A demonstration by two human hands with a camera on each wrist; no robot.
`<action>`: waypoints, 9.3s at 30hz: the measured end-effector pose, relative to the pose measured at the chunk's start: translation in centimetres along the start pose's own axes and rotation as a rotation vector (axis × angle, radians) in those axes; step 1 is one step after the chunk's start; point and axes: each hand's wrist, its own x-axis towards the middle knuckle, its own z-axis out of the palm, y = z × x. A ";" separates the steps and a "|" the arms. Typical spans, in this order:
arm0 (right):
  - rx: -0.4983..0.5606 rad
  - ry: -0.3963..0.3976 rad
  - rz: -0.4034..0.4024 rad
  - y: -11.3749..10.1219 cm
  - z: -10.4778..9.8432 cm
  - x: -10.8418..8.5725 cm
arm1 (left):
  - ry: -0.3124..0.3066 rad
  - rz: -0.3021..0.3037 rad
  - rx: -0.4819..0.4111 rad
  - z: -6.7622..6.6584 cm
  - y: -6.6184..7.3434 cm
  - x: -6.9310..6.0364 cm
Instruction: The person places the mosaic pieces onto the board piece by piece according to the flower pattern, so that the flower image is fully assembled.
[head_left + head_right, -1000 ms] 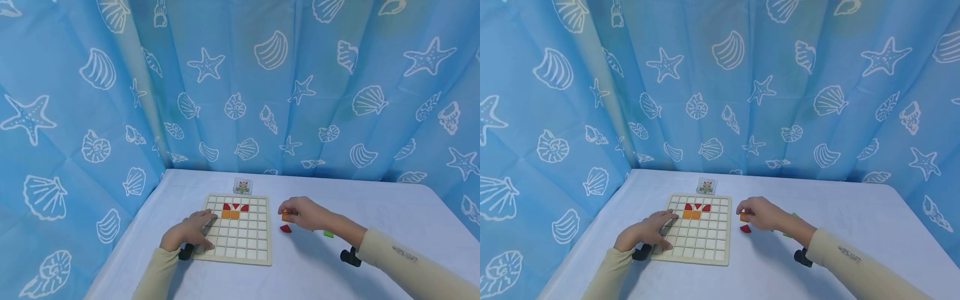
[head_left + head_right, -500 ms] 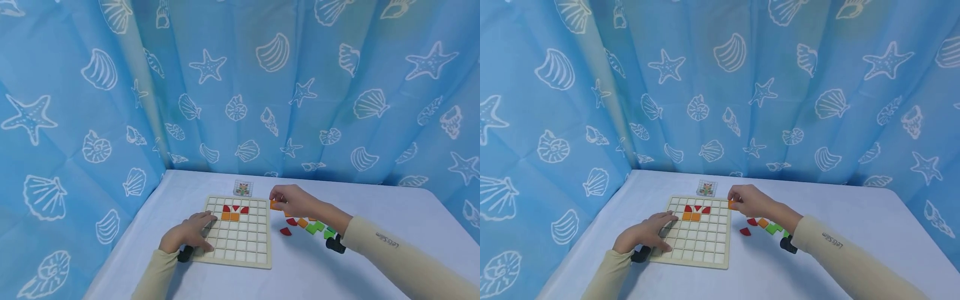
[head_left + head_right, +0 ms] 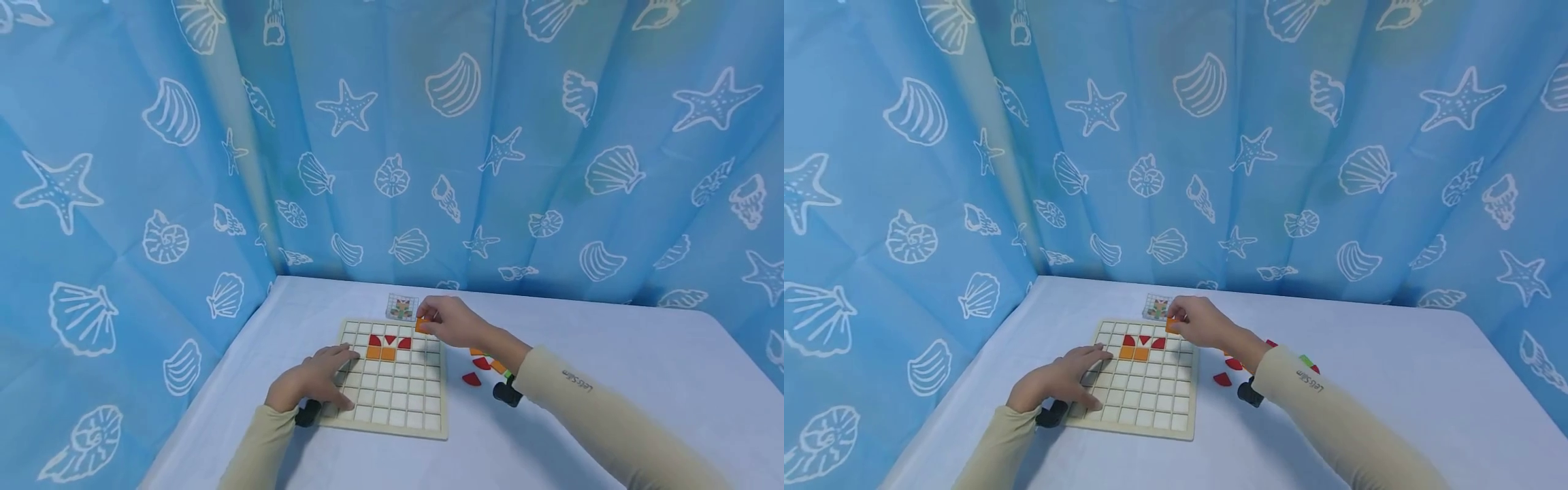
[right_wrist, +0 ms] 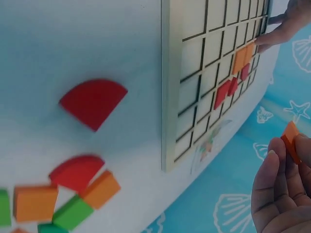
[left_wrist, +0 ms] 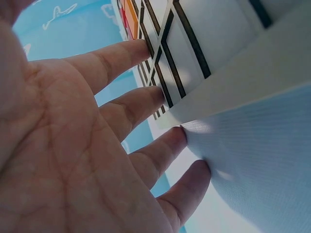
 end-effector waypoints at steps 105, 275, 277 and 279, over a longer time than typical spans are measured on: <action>-0.093 -0.013 0.294 -0.8 6.7 1.1 | 0.009 -0.029 0.038 0.2 0.6 0.2; -0.068 0.131 0.284 9.3 1.0 -0.8 | -0.004 0.002 0.043 0.1 -0.2 -0.1; -0.047 0.149 0.276 9.0 1.2 -0.6 | -0.004 0.004 0.046 0.1 -0.2 -0.1; -0.019 0.156 0.273 8.6 1.4 -0.5 | -0.008 0.007 0.043 0.0 -0.1 -0.1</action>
